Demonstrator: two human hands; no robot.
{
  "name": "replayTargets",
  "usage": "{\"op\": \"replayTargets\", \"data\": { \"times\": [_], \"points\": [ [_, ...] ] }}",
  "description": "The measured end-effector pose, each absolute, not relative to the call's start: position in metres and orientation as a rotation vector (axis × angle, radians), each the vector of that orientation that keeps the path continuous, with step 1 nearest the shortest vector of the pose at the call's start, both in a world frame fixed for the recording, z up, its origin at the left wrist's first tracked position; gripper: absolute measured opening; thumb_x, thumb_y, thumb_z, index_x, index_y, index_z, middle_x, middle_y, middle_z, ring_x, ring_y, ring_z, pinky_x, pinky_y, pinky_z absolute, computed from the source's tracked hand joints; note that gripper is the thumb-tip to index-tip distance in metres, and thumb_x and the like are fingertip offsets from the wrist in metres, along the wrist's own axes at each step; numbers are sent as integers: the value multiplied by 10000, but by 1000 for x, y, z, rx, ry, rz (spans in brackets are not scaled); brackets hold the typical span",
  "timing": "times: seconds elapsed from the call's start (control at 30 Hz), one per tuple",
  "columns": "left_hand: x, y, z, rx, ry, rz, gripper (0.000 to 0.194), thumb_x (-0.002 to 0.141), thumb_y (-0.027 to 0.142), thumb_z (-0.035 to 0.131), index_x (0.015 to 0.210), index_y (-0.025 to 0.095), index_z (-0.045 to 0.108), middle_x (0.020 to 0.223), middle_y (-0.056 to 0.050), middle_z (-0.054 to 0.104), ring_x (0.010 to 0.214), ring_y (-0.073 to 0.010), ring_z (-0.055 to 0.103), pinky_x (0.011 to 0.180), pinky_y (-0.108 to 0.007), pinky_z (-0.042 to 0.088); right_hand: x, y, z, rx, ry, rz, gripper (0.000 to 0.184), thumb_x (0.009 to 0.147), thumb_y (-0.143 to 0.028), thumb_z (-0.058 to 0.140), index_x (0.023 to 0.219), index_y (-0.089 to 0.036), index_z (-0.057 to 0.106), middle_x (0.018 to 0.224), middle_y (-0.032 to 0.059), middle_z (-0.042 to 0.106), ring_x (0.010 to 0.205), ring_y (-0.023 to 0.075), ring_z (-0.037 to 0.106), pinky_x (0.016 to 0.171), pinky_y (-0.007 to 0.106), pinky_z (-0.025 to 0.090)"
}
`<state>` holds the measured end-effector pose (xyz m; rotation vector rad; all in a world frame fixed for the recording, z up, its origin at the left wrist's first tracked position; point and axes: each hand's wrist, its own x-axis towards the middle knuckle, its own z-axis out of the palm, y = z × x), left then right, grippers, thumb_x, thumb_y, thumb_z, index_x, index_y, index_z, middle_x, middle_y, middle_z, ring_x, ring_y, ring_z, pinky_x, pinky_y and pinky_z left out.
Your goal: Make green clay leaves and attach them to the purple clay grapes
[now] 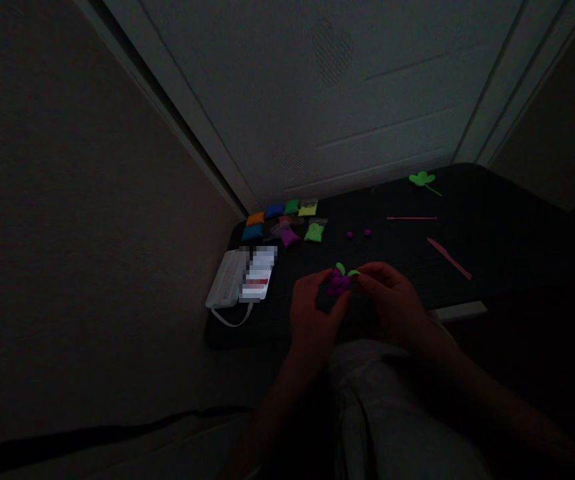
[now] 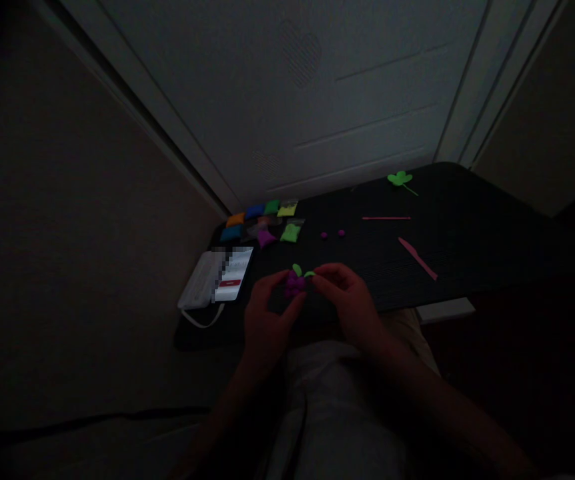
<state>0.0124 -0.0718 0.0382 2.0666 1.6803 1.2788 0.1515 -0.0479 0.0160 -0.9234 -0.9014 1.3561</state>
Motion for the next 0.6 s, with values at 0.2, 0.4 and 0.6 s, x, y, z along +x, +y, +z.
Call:
{"op": "replayTargets", "data": {
  "times": [0.2, 0.4, 0.6],
  "points": [
    [17, -77, 41, 2137, 1679, 1341, 368, 728, 285, 628, 1068, 214, 510, 992, -53, 573, 936, -188, 530, 808, -349, 432, 151, -52, 22, -874, -847, 1394, 198, 636, -290, 708, 787, -208, 609, 772, -8, 636, 716, 138, 606, 682, 277, 481],
    [19, -78, 39, 2151, 1691, 1411, 361, 726, 275, 627, 1058, 203, 505, 981, -58, 573, 928, -192, 536, 804, -356, 437, 152, -54, 21, -859, -887, 1357, 172, 637, -261, 712, 775, -218, 619, 753, -28, 634, 703, 116, 602, 680, 251, 474],
    [20, -78, 38, 2174, 1687, 1446, 364, 725, 274, 627, 1058, 198, 499, 972, -60, 574, 921, -194, 537, 799, -364, 437, 152, -57, 23, -948, -1010, 1254, 164, 680, -275, 673, 822, -236, 601, 812, -18, 648, 770, 139, 616, 706, 271, 489]
  ]
}}
